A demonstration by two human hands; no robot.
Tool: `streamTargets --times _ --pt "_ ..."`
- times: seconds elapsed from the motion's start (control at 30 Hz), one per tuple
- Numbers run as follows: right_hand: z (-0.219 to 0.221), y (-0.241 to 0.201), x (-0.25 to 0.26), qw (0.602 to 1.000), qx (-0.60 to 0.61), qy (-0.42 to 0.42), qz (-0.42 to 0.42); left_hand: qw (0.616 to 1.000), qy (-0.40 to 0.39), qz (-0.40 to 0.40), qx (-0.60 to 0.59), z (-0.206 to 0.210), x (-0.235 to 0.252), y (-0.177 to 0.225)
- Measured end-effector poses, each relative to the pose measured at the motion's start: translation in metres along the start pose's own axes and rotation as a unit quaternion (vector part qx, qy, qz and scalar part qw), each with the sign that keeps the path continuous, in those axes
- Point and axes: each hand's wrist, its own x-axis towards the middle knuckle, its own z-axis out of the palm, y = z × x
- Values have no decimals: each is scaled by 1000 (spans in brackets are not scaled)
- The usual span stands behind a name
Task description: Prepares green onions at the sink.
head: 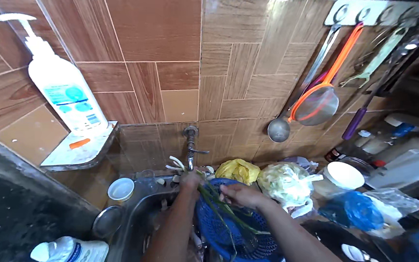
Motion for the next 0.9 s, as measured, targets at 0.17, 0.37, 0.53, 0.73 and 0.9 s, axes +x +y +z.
streamTargets --times 0.17,0.37,0.53,0.73,0.9 --pt "5 1 -1 997 -64 24 -37 994 33 76 72 10 1 -10" --pt "5 -5 -9 979 -198 -40 -3 944 129 99 288 0 3 2" --pt "6 6 -16 981 -186 -30 -41 913 196 101 342 -13 4 13" --pt "32 25 -19 973 138 148 -112 928 255 124 241 -15 8 12" --pt "29 26 -21 901 329 274 -69 944 260 143 145 -34 20 11"
